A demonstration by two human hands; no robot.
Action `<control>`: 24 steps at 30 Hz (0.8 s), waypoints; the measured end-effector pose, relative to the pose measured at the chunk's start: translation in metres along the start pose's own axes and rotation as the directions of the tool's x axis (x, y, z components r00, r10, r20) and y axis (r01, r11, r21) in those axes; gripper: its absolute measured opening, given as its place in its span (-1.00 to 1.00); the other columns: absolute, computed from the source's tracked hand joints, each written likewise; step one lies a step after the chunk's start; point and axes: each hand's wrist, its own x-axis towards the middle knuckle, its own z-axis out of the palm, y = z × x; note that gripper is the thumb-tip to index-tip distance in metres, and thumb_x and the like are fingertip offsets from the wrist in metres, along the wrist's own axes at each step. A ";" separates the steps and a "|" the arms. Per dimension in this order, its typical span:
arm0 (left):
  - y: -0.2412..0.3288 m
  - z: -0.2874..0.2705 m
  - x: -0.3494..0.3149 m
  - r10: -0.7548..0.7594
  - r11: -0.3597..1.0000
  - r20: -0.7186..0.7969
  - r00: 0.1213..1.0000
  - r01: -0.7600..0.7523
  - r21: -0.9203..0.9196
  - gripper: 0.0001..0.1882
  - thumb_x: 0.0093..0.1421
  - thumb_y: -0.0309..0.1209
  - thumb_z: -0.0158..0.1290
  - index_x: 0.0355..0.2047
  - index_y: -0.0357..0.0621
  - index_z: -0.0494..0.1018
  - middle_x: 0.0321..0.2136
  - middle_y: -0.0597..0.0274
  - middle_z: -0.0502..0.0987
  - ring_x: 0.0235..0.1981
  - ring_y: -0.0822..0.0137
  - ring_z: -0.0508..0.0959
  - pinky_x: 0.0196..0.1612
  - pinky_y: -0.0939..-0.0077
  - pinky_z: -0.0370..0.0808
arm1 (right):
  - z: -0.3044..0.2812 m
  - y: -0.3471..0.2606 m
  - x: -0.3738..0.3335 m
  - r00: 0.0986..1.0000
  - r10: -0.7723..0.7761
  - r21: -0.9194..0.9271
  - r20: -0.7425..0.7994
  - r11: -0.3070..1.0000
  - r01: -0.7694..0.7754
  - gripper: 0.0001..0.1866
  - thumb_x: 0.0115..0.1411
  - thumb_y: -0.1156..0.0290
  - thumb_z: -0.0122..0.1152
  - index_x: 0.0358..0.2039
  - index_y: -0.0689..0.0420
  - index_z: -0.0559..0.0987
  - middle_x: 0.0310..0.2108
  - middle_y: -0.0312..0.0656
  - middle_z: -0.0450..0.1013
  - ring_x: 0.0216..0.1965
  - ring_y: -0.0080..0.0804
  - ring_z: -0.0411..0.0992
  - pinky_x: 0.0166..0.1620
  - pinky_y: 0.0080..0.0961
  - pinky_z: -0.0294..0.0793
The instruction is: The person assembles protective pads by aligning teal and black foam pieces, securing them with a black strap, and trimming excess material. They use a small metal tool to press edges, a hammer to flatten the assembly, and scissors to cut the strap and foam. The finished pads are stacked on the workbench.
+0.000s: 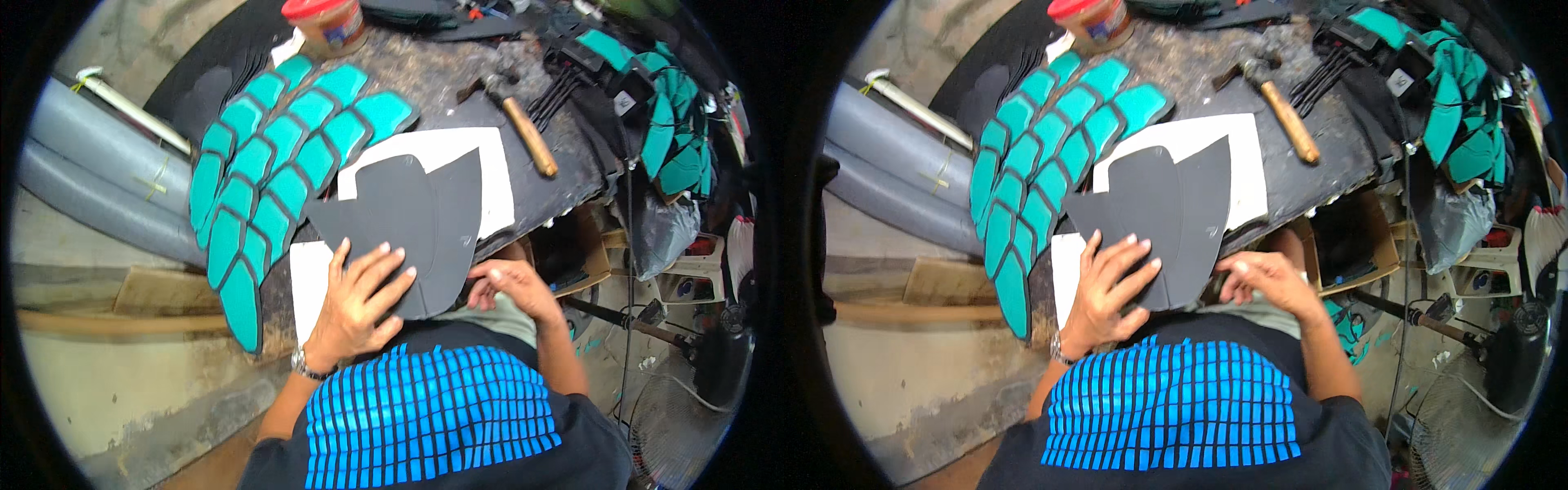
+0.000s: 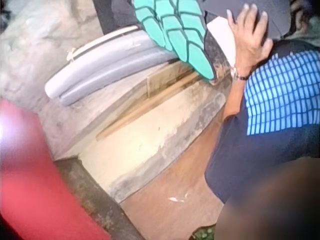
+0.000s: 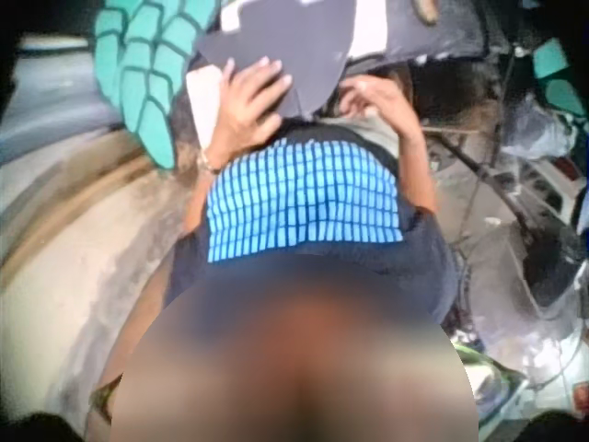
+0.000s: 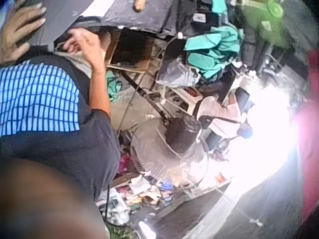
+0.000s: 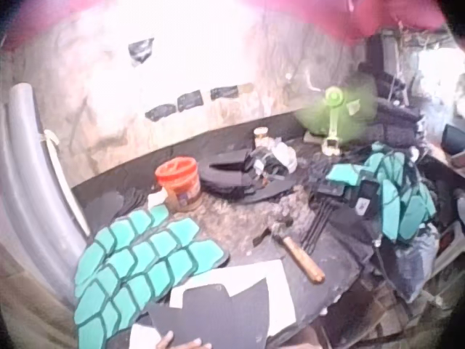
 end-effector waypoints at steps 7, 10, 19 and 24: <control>0.005 -0.003 0.005 0.091 0.996 -0.024 0.996 -0.092 -0.011 -0.39 -0.13 -0.46 0.23 0.06 -0.12 0.56 0.12 0.22 0.54 0.20 0.19 0.46 0.36 -0.24 0.09 | 0.049 -0.026 0.011 0.970 -0.045 0.116 -0.241 0.990 0.074 -0.81 0.38 0.37 0.18 -0.14 0.18 0.42 -0.46 -0.29 0.52 -0.55 -0.63 0.49 -0.55 -0.70 0.42; 0.007 -0.001 0.001 0.104 0.993 -0.042 0.994 -0.101 0.053 -0.39 -0.06 -0.41 0.28 0.10 0.14 0.57 0.25 0.20 0.42 0.29 0.14 0.36 0.36 -0.22 0.08 | 0.056 -0.033 0.009 0.942 -0.173 0.206 -0.289 0.949 0.237 -0.83 0.39 0.47 0.13 -0.10 0.22 0.37 -0.34 -0.22 0.50 -0.50 -0.64 0.46 -0.49 -0.67 0.50; 0.001 0.004 -0.002 -0.039 0.988 -0.213 0.976 0.006 -0.154 -0.35 0.05 -0.23 0.33 0.18 -0.05 0.48 0.29 -0.13 0.31 0.31 -0.05 0.33 0.35 -0.19 0.10 | -0.017 -0.099 0.064 0.590 -0.556 -0.097 -0.586 0.771 0.630 -0.75 0.39 0.38 0.11 -0.07 0.29 0.37 -0.37 -0.15 0.52 -0.47 -0.46 0.49 -0.49 -0.51 0.55; 0.009 -0.036 0.013 -0.127 0.878 -0.273 0.954 -0.020 -0.478 -0.42 0.14 -0.31 0.22 0.15 -0.30 0.46 0.22 -0.22 0.39 0.24 -0.12 0.40 0.30 -0.07 0.25 | -0.082 -0.172 0.164 0.454 -0.532 0.064 -0.715 0.597 0.800 -0.81 0.35 0.52 0.08 -0.06 0.25 0.39 -0.24 -0.12 0.45 -0.41 -0.39 0.48 -0.43 -0.46 0.53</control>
